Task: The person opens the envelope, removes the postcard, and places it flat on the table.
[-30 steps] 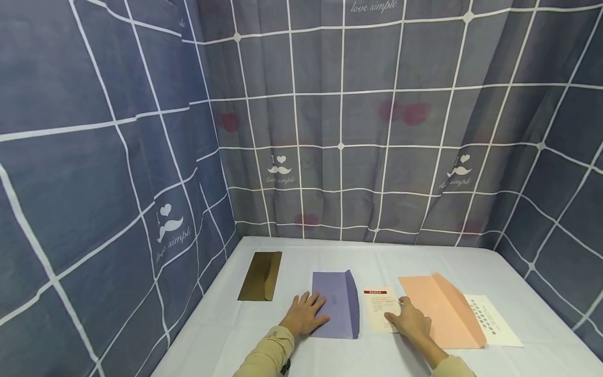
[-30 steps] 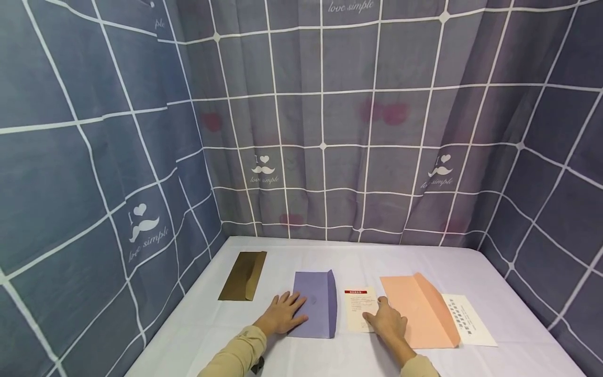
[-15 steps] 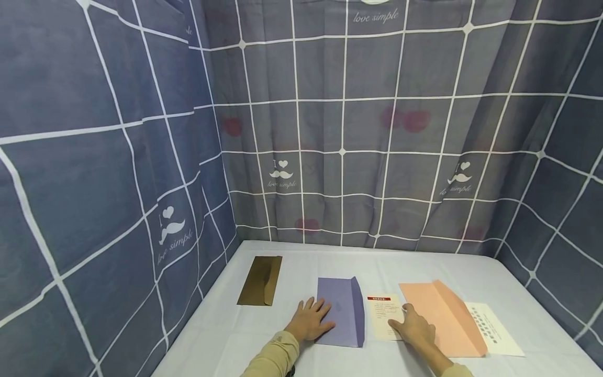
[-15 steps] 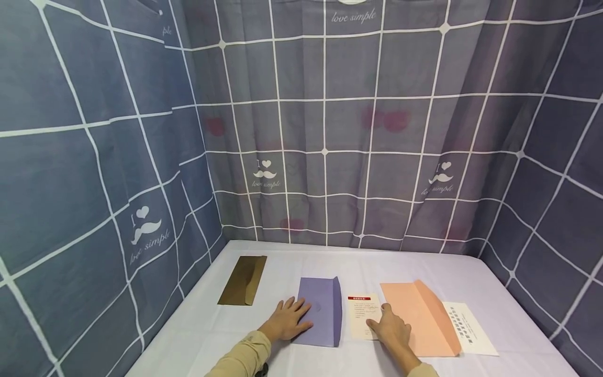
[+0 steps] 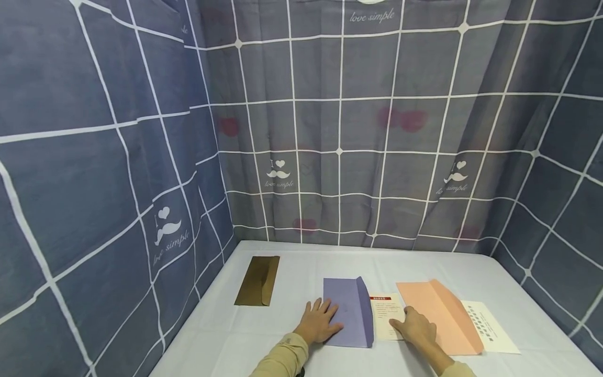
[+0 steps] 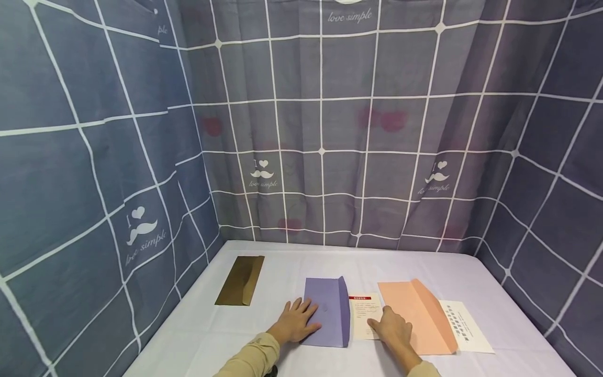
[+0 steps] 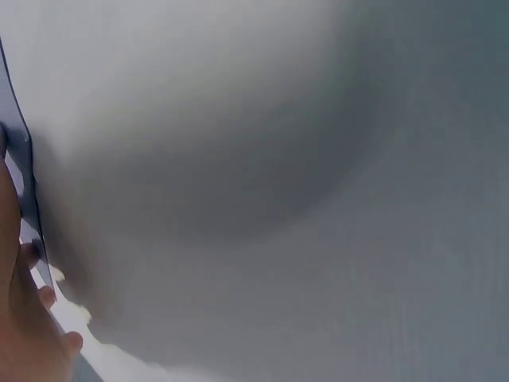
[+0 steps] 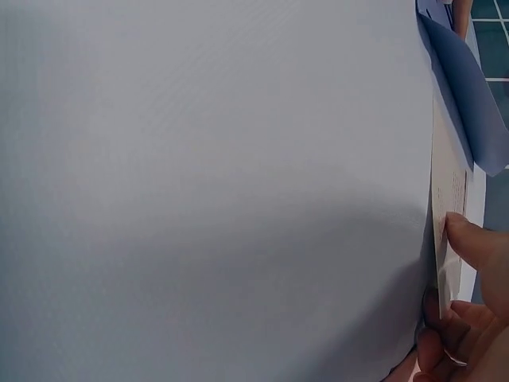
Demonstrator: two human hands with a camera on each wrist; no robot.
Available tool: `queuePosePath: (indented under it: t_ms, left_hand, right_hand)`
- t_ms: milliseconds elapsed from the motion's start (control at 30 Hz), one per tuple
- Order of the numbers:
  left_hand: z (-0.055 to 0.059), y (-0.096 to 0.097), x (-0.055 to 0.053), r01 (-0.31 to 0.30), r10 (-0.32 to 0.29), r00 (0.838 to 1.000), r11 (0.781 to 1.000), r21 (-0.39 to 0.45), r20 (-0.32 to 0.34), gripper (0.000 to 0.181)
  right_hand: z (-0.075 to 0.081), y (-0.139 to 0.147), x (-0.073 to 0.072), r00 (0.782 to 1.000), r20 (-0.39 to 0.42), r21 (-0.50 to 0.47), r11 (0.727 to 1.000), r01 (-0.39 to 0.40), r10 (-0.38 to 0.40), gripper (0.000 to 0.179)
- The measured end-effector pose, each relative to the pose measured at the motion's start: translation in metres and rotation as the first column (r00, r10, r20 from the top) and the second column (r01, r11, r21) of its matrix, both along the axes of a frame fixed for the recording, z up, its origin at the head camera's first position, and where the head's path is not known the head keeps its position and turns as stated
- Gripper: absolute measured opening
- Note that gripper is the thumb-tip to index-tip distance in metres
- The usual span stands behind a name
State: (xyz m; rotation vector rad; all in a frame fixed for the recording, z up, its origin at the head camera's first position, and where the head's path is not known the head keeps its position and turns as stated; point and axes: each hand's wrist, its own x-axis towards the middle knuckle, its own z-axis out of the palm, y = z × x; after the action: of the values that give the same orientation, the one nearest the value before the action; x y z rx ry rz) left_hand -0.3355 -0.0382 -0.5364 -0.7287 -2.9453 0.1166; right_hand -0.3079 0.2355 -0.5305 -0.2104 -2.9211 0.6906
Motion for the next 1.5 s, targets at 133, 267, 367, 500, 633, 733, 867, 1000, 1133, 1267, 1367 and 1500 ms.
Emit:
queuePosePath:
  t_ms: [133,267,367,500,633,733,867,1000,1133,1267,1367,1500]
  left_hand:
    - [-0.001,0.004,-0.001,0.002,-0.002,1.0,1.0,-0.001,-0.013,0.061]
    - [-0.005,0.008,-0.003,0.004,-0.005,0.999,1.0,-0.024,-0.035,0.063]
    - [-0.008,0.01,-0.005,-0.002,0.0,0.999,0.999,-0.036,-0.045,0.063]
    - [-0.008,0.013,-0.004,-0.006,0.005,0.999,0.999,-0.039,-0.034,0.062]
    - [0.0,0.016,0.001,-0.014,0.013,1.0,0.999,-0.052,-0.017,0.062]
    - [0.003,0.016,0.003,-0.015,0.015,1.0,0.998,-0.053,-0.01,0.062]
    - [0.002,0.016,0.001,-0.006,0.005,1.0,0.999,-0.046,-0.015,0.062]
    - [0.001,0.018,-0.002,-0.011,0.011,1.0,0.999,-0.041,-0.016,0.062]
    - [0.004,0.018,-0.003,-0.007,0.007,1.0,1.0,-0.002,0.004,0.061]
    - [0.012,0.014,-0.005,0.011,-0.015,0.999,0.995,0.095,0.042,0.062]
    - [0.015,0.007,-0.01,0.02,-0.031,0.998,0.985,0.17,0.061,0.063]
    - [0.018,-0.011,-0.021,0.01,-0.026,0.998,0.97,0.242,0.065,0.063]
  right_hand:
    - [0.001,0.0,-0.001,1.0,-0.015,0.03,1.0,-0.008,0.008,0.064]
    - [0.002,0.0,0.0,0.999,-0.04,0.06,0.998,-0.015,0.018,0.058]
    - [0.002,0.0,0.0,0.999,-0.048,0.069,0.998,-0.015,0.019,0.052]
    - [0.002,0.0,0.001,0.998,-0.053,0.067,0.998,-0.011,0.015,0.047]
    - [0.001,-0.001,0.002,0.998,-0.06,0.064,0.998,-0.014,0.018,0.051]
    - [0.001,-0.001,0.003,0.998,-0.063,0.066,0.998,-0.022,0.026,0.051]
    - [0.002,-0.001,0.003,0.997,-0.074,0.063,0.998,-0.013,0.018,0.047]
    - [0.003,-0.002,0.002,0.996,-0.088,0.059,0.998,-0.01,0.016,0.058]
    - [0.002,-0.001,0.002,0.997,-0.077,0.062,0.998,-0.016,0.021,0.063]
    - [0.003,0.003,0.001,0.993,-0.114,0.047,0.999,-0.017,0.022,0.061]
    - [0.005,0.005,-0.001,0.984,-0.176,0.019,0.999,-0.037,0.04,0.056]
    - [0.009,0.0,-0.003,0.974,-0.216,-0.02,0.997,-0.077,0.071,0.054]
